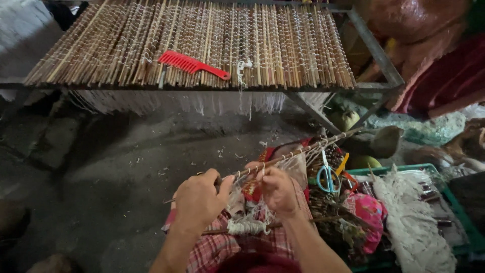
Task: The person assembles a bamboo mat by tying lengths of white cord around individual bamboo slats and a wooden guide rod, using scissors to trim excess cord.
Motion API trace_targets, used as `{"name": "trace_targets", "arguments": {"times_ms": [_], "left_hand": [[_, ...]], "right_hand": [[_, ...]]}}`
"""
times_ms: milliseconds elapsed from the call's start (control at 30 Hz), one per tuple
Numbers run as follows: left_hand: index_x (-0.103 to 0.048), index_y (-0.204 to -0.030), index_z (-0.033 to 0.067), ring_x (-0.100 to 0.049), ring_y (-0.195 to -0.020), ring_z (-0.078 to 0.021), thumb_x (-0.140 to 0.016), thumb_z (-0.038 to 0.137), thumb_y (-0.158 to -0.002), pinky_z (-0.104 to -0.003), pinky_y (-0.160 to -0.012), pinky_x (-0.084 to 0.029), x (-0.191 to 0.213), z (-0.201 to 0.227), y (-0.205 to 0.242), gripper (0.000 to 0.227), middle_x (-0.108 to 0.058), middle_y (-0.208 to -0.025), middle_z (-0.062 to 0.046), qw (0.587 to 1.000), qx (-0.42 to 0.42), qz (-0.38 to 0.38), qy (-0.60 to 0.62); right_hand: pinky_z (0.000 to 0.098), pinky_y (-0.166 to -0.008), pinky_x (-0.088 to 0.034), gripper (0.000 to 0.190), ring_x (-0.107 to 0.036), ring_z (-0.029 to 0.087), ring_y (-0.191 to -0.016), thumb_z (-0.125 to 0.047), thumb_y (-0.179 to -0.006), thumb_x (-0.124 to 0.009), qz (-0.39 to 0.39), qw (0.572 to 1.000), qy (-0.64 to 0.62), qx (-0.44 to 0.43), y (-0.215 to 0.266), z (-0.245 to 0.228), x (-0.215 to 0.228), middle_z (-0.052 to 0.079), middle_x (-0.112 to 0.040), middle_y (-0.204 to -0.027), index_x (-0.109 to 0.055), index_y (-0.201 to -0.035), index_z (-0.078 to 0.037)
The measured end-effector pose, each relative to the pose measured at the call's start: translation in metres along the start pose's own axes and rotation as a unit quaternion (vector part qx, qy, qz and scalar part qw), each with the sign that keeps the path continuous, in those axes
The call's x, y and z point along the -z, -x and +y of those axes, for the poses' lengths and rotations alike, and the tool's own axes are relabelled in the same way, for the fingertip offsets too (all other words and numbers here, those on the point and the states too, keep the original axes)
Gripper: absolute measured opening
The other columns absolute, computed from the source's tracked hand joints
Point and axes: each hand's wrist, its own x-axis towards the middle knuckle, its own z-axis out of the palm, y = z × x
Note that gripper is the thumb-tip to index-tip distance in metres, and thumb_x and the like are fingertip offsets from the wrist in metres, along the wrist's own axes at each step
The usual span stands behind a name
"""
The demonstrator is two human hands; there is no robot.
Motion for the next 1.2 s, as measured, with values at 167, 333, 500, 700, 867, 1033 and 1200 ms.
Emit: {"name": "trace_targets", "arguments": {"times_ms": [167,333,500,700,867,1033,1200], "left_hand": [[-0.056,-0.069,0.0133,-0.049,-0.050,-0.0280,-0.059,0.056,-0.100,-0.047,-0.047,-0.036,-0.019,-0.002,-0.002,0.053,-0.055,-0.057,-0.006,0.996,-0.048,0.078,0.000],[-0.062,-0.081,0.0166,-0.059,-0.070,-0.0265,-0.038,0.078,-0.098,-0.042,-0.058,-0.046,0.010,0.003,-0.002,0.068,-0.061,-0.073,-0.006,0.990,0.061,-0.082,-0.100],[-0.051,-0.059,0.0170,-0.040,-0.045,-0.0211,-0.057,0.071,-0.096,-0.040,-0.044,-0.034,-0.027,-0.030,-0.003,0.066,-0.041,-0.047,-0.001,0.993,-0.044,0.097,-0.055],[-0.058,-0.060,0.0165,-0.046,-0.045,-0.0188,-0.060,0.076,-0.091,-0.036,-0.043,-0.036,-0.026,-0.034,-0.013,0.067,-0.047,-0.048,0.000,0.976,-0.063,0.189,-0.089],[-0.041,-0.051,0.0166,-0.042,-0.039,-0.0187,-0.059,0.078,-0.090,-0.037,-0.041,-0.032,0.008,-0.024,-0.027,0.075,-0.039,-0.042,0.002,0.982,-0.045,0.156,-0.093],[-0.039,-0.053,0.0160,-0.039,-0.040,-0.0188,-0.055,0.076,-0.094,-0.036,-0.043,-0.029,0.063,-0.003,-0.043,0.074,-0.038,-0.044,0.001,0.988,-0.041,0.126,-0.076],[-0.034,-0.052,0.0188,-0.022,-0.041,-0.0161,-0.056,0.071,-0.097,-0.035,-0.042,-0.018,0.074,0.005,-0.058,0.072,-0.028,-0.044,0.001,0.981,-0.087,0.160,-0.062]], "right_hand": [[0.0392,-0.071,-0.038,0.024,-0.047,0.024,-0.064,-0.016,-0.086,-0.052,0.131,0.817,-0.540,-0.153,-0.004,-0.017,-0.022,0.012,-0.061,-0.065,-0.064,-0.070,-0.003],[0.0287,-0.052,-0.033,0.023,-0.039,0.016,-0.060,-0.019,-0.098,-0.041,0.070,0.794,-0.579,-0.174,-0.002,-0.027,-0.009,0.003,-0.045,-0.073,-0.056,-0.085,-0.009],[0.0226,-0.039,-0.032,0.030,-0.040,0.011,-0.049,-0.019,-0.105,-0.034,0.243,0.813,-0.486,-0.210,-0.011,-0.045,-0.015,0.001,-0.047,-0.064,-0.055,-0.085,-0.012],[0.0242,-0.045,-0.027,0.018,-0.037,0.012,-0.055,-0.012,-0.099,-0.041,0.189,0.819,-0.525,-0.132,-0.013,-0.043,-0.004,0.002,-0.044,-0.071,-0.055,-0.090,-0.009],[0.0295,-0.048,-0.042,0.025,-0.042,0.015,-0.051,-0.009,-0.092,-0.046,0.217,0.797,-0.524,-0.209,0.008,0.012,0.009,-0.001,-0.042,-0.059,-0.048,-0.067,-0.014],[0.0285,-0.052,-0.037,0.019,-0.041,0.011,-0.055,-0.019,-0.093,-0.064,0.073,0.786,-0.591,-0.166,0.030,0.073,0.026,-0.003,-0.042,-0.064,-0.059,-0.077,-0.012],[0.0267,-0.049,-0.038,0.020,-0.038,0.009,-0.049,-0.015,-0.087,-0.067,0.197,0.779,-0.547,-0.234,0.032,0.104,0.035,-0.004,-0.041,-0.060,-0.056,-0.071,-0.014]]}}
